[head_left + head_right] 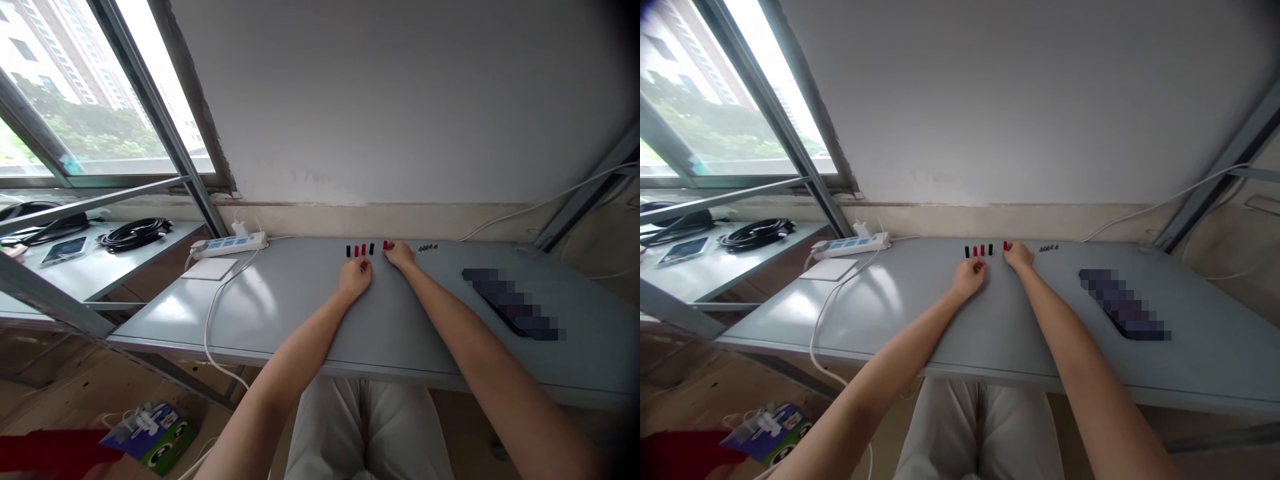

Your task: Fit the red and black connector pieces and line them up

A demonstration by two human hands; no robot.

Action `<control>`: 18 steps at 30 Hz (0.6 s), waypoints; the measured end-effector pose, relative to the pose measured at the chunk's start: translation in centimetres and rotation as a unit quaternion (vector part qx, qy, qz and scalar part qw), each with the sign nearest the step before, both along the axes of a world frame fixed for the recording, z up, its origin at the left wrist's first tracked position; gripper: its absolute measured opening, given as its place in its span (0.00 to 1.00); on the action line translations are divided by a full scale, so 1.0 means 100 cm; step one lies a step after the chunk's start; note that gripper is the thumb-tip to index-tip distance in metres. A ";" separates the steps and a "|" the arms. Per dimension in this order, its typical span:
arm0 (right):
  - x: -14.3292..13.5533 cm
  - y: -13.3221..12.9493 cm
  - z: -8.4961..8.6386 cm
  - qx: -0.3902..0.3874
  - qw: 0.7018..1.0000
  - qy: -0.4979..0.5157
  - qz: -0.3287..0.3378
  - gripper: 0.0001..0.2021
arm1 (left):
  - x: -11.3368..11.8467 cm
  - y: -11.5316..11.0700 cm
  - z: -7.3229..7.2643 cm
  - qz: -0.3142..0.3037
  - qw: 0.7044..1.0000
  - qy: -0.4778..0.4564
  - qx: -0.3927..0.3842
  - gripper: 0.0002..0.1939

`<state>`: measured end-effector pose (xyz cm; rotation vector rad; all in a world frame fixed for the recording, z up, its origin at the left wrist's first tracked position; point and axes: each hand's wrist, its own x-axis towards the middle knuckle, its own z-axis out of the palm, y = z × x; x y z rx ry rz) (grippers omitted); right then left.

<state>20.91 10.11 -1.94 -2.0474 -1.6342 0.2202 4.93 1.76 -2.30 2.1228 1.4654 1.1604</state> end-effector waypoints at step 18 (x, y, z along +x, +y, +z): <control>-0.005 -0.090 0.022 0.051 0.950 -0.209 0.227 0.09 | -0.001 -0.012 0.010 -0.088 0.995 0.048 0.014 0.14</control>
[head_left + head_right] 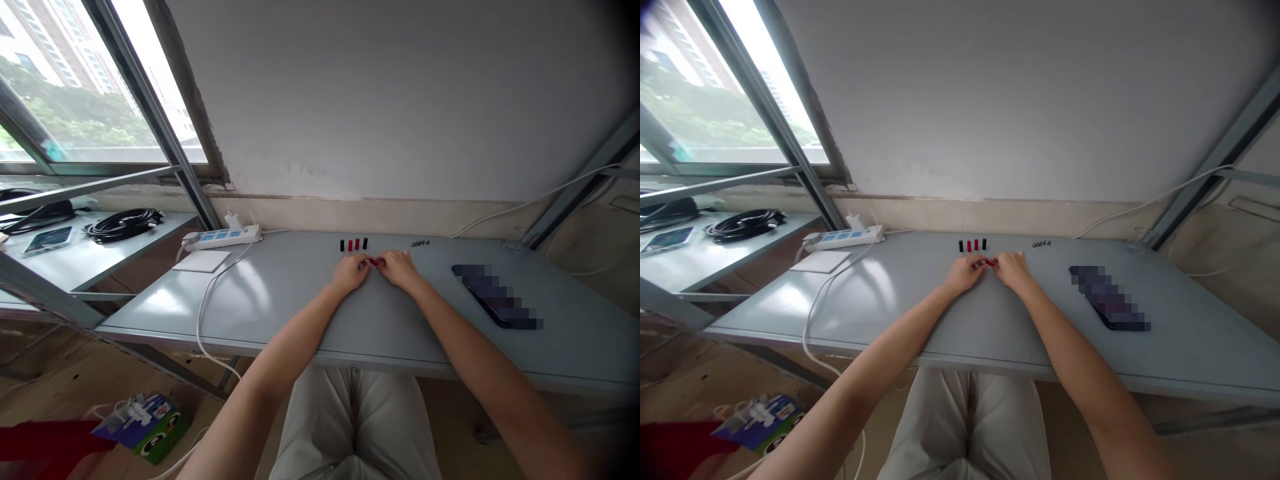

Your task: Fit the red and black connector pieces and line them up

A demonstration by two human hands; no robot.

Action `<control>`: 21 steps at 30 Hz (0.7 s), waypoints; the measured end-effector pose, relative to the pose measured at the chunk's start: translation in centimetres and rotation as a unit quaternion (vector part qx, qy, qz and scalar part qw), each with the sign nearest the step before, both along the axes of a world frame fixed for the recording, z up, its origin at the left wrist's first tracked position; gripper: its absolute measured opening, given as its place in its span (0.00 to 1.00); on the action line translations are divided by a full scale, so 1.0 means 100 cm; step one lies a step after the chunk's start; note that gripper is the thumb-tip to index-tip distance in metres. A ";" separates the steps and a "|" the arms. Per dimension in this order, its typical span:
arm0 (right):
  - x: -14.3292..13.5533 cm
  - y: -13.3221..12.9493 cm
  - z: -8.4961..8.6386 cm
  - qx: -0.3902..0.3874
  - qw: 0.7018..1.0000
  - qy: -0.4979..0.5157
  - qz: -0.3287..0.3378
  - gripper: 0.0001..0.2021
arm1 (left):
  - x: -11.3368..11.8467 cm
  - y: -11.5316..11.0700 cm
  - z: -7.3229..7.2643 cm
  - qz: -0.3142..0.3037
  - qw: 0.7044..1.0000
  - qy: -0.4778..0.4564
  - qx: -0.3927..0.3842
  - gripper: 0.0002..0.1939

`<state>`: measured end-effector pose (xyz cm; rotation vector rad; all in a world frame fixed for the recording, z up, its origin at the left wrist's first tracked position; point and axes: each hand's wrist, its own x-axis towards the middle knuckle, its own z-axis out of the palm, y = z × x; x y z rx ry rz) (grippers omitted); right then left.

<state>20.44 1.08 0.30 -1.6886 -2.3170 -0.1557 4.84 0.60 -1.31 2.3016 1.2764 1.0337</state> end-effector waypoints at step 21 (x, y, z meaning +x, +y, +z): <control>0.016 0.007 -0.006 -0.025 0.997 0.057 -0.050 0.13 | 0.001 0.013 0.001 0.050 0.942 -0.300 -0.141 0.09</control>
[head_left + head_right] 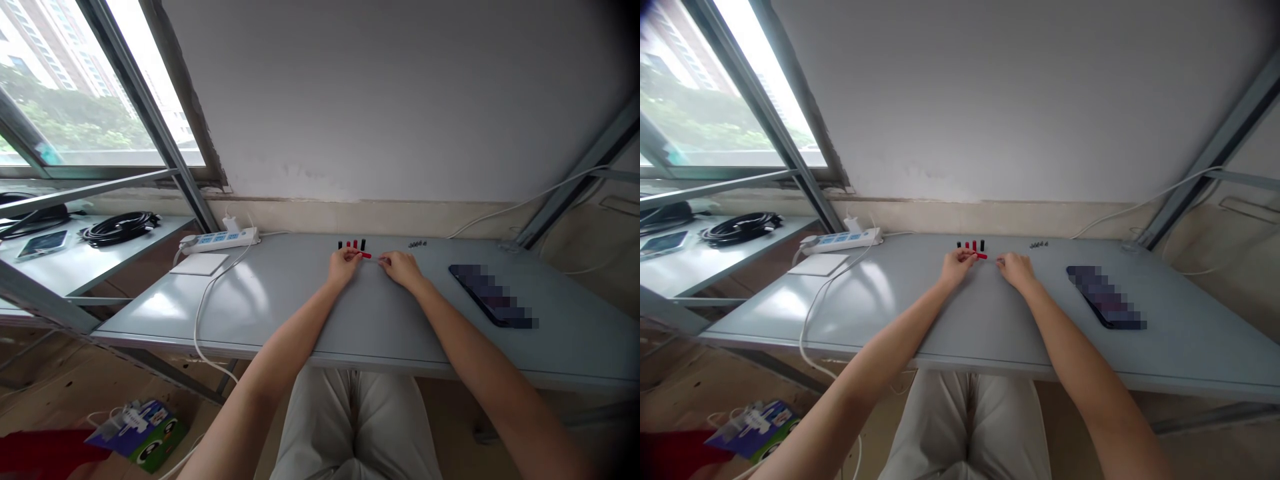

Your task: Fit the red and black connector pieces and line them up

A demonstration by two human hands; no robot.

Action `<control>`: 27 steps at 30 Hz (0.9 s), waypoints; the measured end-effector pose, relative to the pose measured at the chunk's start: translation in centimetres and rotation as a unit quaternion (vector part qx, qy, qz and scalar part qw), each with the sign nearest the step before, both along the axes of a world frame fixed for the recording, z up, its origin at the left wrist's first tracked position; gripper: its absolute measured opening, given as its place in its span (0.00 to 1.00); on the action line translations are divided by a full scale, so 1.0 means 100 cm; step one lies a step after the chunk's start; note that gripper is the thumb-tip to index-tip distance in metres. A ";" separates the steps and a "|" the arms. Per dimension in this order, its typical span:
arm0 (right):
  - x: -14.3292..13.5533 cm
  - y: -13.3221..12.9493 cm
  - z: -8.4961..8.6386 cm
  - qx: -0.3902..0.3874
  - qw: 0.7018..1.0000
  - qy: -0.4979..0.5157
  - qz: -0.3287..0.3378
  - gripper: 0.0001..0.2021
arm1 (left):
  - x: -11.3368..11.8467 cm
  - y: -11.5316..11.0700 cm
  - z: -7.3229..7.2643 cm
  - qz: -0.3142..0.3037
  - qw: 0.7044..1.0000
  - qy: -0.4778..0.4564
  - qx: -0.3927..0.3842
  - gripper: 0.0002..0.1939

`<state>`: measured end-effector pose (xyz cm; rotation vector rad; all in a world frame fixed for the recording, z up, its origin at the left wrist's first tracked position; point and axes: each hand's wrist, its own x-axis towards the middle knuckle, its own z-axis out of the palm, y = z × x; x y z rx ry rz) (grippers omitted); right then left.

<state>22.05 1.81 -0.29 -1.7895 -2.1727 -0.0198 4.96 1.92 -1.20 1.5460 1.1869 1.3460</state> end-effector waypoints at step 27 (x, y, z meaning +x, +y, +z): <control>-0.010 0.005 -0.004 0.014 0.989 0.145 0.004 0.07 | 0.006 -0.006 0.002 0.000 1.000 0.010 -0.028 0.14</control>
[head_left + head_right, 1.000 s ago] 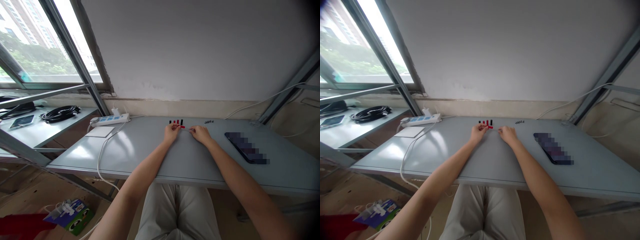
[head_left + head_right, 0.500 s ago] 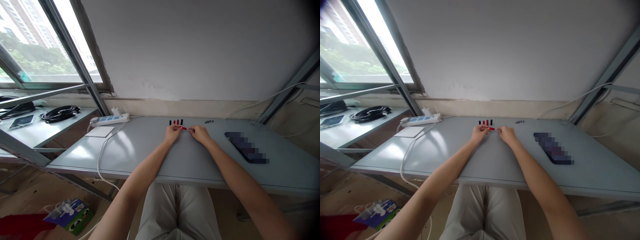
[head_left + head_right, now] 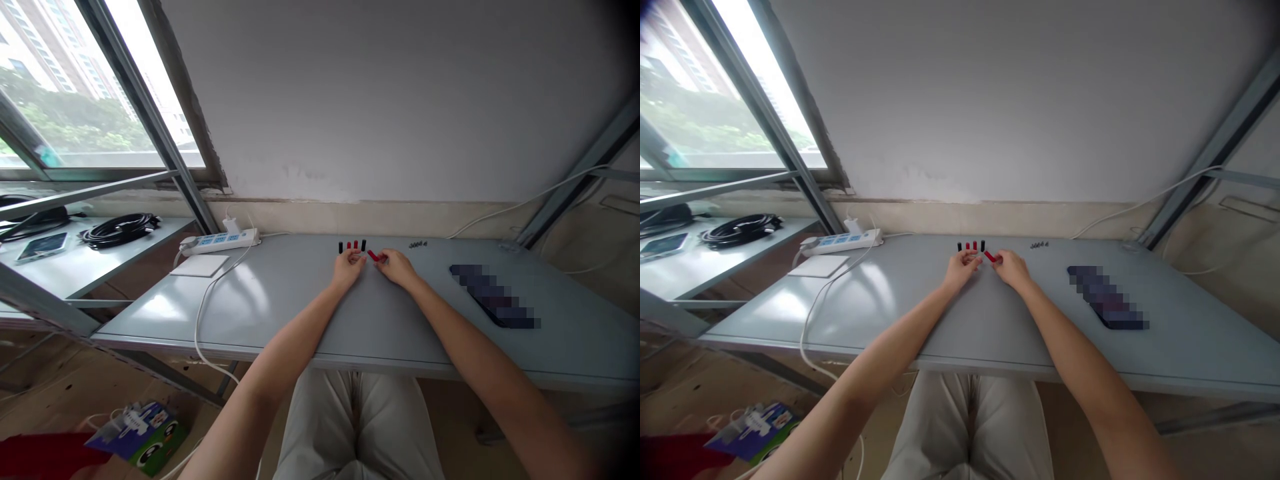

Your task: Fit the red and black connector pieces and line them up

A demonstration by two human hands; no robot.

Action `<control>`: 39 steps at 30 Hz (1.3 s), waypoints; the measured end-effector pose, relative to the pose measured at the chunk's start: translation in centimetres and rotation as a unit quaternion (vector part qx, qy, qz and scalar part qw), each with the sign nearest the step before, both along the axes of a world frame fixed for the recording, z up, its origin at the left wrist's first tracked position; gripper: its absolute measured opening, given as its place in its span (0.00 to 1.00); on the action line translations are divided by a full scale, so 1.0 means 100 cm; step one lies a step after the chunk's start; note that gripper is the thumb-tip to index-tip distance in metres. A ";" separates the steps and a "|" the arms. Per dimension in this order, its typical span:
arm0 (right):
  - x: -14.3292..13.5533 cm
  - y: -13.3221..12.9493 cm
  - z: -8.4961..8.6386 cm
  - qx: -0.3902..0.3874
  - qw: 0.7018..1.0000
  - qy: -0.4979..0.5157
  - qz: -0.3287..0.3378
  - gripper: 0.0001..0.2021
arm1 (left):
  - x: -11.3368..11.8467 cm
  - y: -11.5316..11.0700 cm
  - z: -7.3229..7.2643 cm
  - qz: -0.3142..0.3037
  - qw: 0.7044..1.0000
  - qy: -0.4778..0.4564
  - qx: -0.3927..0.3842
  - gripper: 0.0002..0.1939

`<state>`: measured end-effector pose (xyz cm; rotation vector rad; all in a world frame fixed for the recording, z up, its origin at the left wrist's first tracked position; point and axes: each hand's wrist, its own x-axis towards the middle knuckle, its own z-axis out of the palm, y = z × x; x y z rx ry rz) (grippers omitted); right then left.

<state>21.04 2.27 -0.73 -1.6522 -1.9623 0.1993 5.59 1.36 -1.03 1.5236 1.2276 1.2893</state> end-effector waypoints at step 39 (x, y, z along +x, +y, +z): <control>0.012 -0.004 -0.022 -0.042 0.983 -0.155 0.087 0.27 | -0.008 -0.007 -0.013 -0.099 0.865 0.467 0.154 0.22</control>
